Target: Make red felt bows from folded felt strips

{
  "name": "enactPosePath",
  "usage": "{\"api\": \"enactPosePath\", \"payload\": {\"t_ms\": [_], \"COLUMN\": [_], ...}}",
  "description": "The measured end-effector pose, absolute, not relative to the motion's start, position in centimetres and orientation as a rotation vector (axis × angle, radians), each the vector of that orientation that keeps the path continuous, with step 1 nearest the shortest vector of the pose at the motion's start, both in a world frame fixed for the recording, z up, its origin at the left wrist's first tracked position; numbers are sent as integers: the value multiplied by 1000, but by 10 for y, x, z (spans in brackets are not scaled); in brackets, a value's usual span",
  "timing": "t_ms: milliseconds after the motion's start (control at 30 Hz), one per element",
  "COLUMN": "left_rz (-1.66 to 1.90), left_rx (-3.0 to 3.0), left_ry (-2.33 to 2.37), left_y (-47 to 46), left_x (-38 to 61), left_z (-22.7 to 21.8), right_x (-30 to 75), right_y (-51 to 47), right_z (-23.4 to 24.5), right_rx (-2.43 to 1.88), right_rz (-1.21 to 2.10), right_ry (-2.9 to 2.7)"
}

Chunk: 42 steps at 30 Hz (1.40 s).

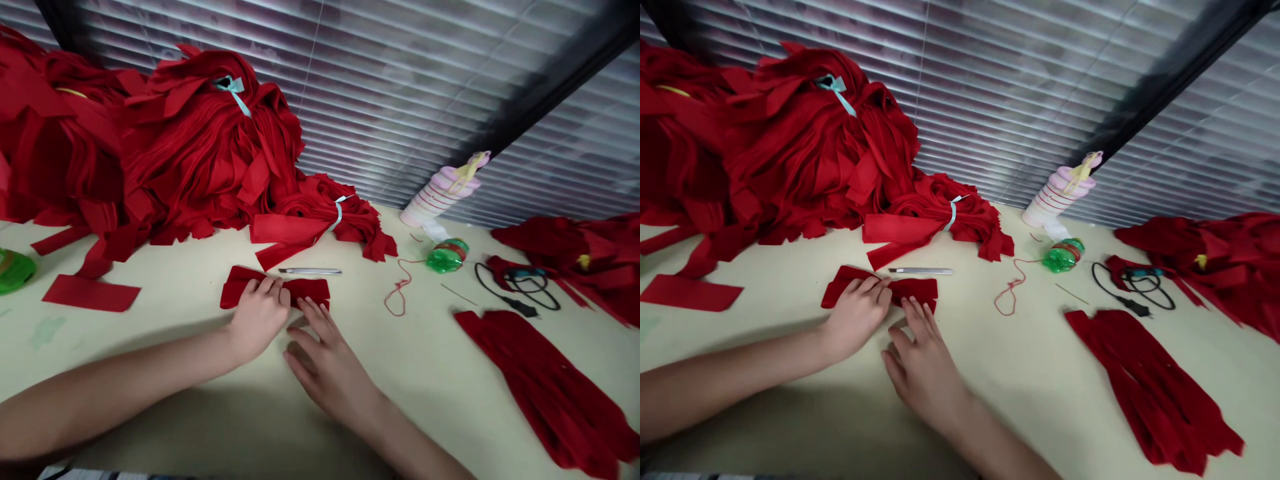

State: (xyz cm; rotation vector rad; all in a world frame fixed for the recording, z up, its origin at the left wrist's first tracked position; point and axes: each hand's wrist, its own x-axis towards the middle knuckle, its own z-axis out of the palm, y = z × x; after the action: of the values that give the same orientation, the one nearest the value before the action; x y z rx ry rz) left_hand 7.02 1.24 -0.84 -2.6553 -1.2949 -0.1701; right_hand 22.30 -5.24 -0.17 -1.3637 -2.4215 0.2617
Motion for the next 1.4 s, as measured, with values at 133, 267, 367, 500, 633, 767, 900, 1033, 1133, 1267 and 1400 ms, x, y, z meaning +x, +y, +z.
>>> {"api": "enactPosePath", "payload": {"t_ms": [133, 267, 367, 500, 633, 767, 900, 1033, 1133, 1267, 1400], "left_rz": [-178, -177, -167, -136, -103, -83, -77, -58, -37, -25, -27], "left_rx": [-2655, -2665, -2675, -2701, -2736, -2761, -2770, -2778, -2783, -2792, -2808], "left_ry": [-1286, -1256, -1239, -1232, -1237, -1259, -1291, -1307, -1308, -1320, -1334], "left_y": [13, 12, 10, 10, 11, 11, 12, 14, 15, 16, 17], "left_x": [72, 72, 70, 67, 65, 63, 62, 62, 62, 63, 64], "left_z": [-10, -11, -9, -5, -2, -1, 0, 3, 4, 4, 6], "right_x": [227, 231, 234, 235, 234, 236, 238, 239, 239, 239, 239], "right_y": [-43, -36, -38, -45, -49, -49, -50, -51, -51, -50, -51], "right_z": [18, 22, 8, -9, -11, -8, -7, -7, -7, -7, -6], "right_rx": [-1284, -1330, -1347, -1404, -1436, -1469, -1479, -1479, -1480, -1485, -1488], "right_rz": [192, 153, 38, -55, -56, -2, 25, 32, 39, 36, 41], "right_ry": [-2401, -2496, -2514, -2472, -2447, -2430, -2423, -2416, -2413, -2417, -2421]}}
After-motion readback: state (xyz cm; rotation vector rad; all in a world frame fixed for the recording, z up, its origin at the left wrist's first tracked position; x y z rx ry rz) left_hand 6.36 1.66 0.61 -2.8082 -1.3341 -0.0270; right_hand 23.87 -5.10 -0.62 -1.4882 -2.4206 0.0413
